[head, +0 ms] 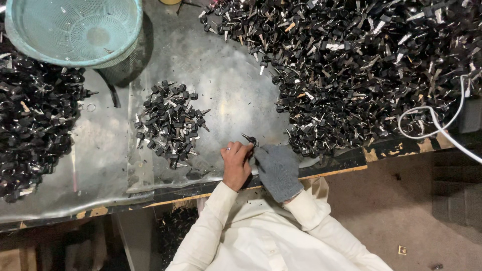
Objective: The person repeatedly picks up a key and a black plastic key head, then presses the head onto the key's shank using a handheld tool. They place the assembled key into a growing pile on the metal table and continue the process with additional keys from a large pile.
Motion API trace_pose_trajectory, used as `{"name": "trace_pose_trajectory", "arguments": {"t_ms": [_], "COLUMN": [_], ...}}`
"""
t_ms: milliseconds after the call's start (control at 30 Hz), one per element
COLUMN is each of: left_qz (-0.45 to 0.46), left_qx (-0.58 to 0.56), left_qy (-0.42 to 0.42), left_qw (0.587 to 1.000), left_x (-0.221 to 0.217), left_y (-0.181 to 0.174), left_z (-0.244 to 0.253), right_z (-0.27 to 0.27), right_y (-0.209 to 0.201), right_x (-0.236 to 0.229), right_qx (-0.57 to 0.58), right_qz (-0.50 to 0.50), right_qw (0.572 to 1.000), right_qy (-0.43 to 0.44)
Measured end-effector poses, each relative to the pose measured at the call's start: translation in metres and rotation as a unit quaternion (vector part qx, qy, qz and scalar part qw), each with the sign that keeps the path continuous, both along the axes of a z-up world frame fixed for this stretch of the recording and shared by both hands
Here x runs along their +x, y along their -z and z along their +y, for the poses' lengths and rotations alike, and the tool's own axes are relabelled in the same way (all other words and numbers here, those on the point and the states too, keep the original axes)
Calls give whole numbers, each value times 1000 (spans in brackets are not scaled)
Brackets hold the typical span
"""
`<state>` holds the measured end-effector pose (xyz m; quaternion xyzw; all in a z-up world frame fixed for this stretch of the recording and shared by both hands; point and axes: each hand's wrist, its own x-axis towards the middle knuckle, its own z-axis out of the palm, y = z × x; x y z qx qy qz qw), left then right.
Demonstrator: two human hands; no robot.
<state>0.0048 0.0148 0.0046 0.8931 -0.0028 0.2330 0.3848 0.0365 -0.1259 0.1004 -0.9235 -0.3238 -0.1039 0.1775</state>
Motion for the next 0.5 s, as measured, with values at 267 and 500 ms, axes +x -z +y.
{"name": "trace_pose_trajectory", "arguments": {"t_ms": [267, 500], "left_qz": [-14, 7], "left_qx": [28, -62], "left_qy": [-49, -85], "left_qw": [998, 994], "left_x": [-10, -9], "left_y": [8, 13], "left_z": [-12, -8], "right_z": [0, -19], "right_y": [-1, -4], "right_x": [38, -8], "right_qx": [18, 142], "right_qz": [230, 56], "right_qw": [973, 987], "right_qy": [-19, -56]}}
